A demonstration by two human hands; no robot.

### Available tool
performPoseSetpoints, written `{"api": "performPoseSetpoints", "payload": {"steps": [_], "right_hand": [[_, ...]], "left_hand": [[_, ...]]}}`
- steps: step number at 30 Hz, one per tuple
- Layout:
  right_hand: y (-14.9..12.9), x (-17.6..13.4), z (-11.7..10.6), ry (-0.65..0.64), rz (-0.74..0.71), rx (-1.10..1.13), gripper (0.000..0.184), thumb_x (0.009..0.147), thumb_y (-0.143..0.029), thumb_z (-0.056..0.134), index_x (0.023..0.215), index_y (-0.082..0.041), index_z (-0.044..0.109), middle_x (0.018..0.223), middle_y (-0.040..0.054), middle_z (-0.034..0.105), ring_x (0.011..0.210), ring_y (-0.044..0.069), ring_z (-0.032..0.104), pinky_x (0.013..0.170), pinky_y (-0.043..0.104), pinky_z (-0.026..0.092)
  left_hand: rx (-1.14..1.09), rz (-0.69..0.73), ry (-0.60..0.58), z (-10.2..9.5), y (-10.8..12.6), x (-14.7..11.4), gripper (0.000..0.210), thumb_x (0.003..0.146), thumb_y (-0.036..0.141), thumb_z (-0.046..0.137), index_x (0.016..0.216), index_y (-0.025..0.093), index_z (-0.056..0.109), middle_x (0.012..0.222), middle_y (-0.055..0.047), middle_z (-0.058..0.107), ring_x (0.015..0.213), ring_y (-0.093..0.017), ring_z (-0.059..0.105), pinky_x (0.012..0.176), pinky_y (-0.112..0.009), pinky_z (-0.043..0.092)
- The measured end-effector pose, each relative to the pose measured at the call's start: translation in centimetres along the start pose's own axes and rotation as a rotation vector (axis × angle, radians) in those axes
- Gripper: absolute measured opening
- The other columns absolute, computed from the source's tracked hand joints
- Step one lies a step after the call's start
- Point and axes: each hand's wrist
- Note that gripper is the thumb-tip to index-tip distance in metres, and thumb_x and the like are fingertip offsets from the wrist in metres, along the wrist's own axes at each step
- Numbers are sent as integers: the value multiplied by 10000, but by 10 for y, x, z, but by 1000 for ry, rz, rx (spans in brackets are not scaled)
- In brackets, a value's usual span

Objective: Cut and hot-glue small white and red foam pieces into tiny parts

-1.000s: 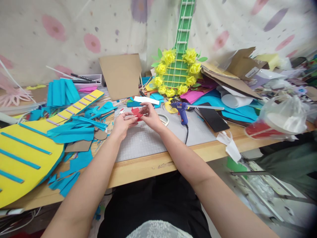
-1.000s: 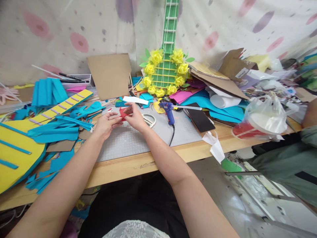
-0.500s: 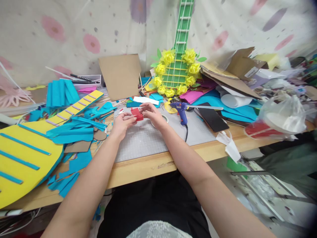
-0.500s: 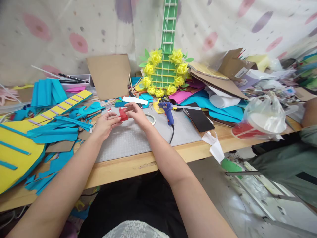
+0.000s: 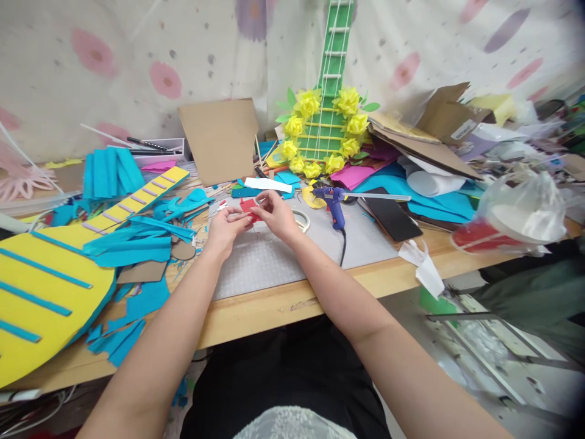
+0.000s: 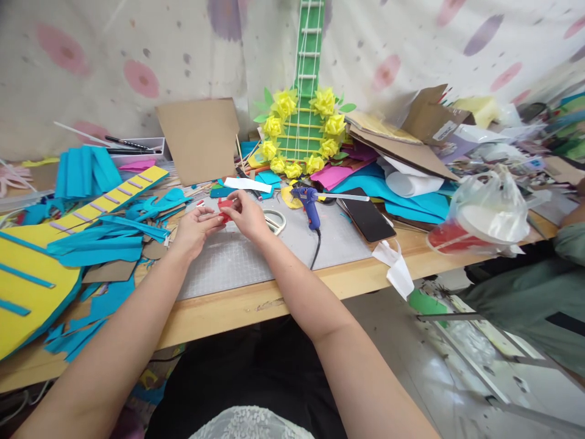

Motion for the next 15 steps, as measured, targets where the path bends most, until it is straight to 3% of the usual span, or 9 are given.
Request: {"api": "performPoseSetpoints", "payload": {"steps": [4,10,15], "right_hand": [[3,3,0,-32,-34,116,264,700,-284,641,898,-202,487,698,-53,520,639,95,513,628,253,422],[5,5,5,-48,132,135,306,784,-476,543,898,-201,470,679,-38,533,612,100,518,553,244,421],[7,3,9,-17,13,80,295,741,-346,615,951,-207,461,674,-55,552,639,110,540,628,266,436]], "left_hand": [[-20,6,-4,0,1,-1,334,513,96,749,740,156,511,653,-5,666,638,-124,638,676,-284,535],[16,54,45,0,1,-1,323,514,134,757,743,158,530,706,-10,677,659,-141,644,657,-294,531],[21,31,20,-1,1,0,324,522,149,760,802,146,598,754,-38,690,698,-158,661,647,-281,530]]}}
Point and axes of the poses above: each hand's wrist, its own x-axis towards the middle knuckle, its own z-axis out of the palm, y = z × x
